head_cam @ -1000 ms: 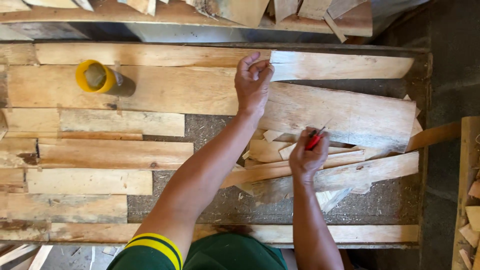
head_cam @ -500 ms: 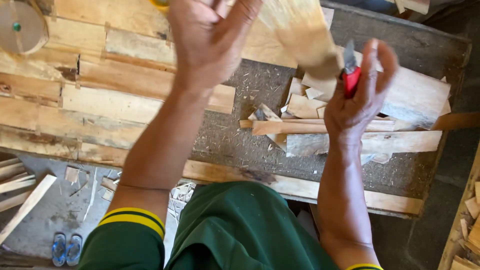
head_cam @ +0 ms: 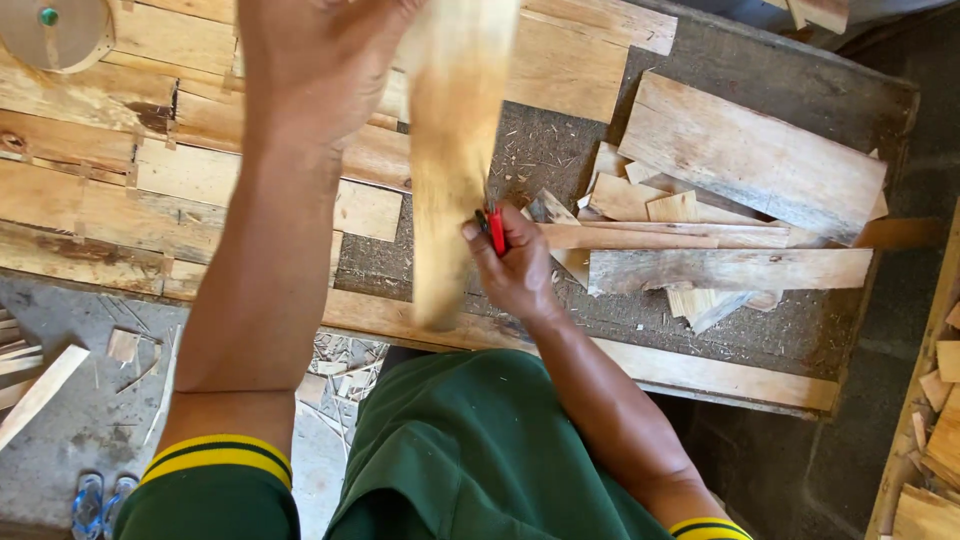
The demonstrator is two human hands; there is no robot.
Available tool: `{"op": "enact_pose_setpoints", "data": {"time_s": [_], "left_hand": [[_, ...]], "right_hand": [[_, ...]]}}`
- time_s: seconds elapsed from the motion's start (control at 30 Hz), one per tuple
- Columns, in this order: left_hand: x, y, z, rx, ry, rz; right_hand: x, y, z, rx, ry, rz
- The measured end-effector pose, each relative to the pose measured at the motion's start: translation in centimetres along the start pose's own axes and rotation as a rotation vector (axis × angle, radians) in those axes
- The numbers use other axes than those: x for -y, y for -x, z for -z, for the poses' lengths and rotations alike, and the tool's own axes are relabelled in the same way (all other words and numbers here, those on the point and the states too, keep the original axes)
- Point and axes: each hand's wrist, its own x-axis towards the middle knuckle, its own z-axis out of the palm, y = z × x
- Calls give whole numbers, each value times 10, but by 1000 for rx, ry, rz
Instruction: Sorting through wood strips and pieces at a workbench in a workshop.
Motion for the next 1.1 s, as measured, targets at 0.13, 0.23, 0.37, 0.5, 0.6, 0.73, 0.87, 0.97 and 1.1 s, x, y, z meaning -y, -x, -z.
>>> {"op": "enact_pose_setpoints", "data": {"time_s": [0.13,0.23,0.37,0.5,0.6,0.73,0.87,0.97,1.1], "left_hand": [[62,23,-17,98,325,-140],[105,52,-31,134,186,49],[158,64,-38,80,247,230],[193,58,-28,130,56,156],[208,53,-32,281,-183,156],[274,55,-52,429,-390,115],[302,65,-70,507,-390,152],[316,69,-82,476,-405,148],[329,75,-87,452,-455,79]], "right_hand": [[-17,0,-29,-97,-276,-97],[-42,4,-39,-124,-376,-177],[-53,5,-29,-143,-354,-372],[-97,6,21,-202,626,0],[-124,0,56,-104,886,-120],[-153,5,72,61,933,-192],[-139,14,68,252,907,-361],[-131,24,67,303,868,-407],[-104,26,66,175,707,-223]]}}
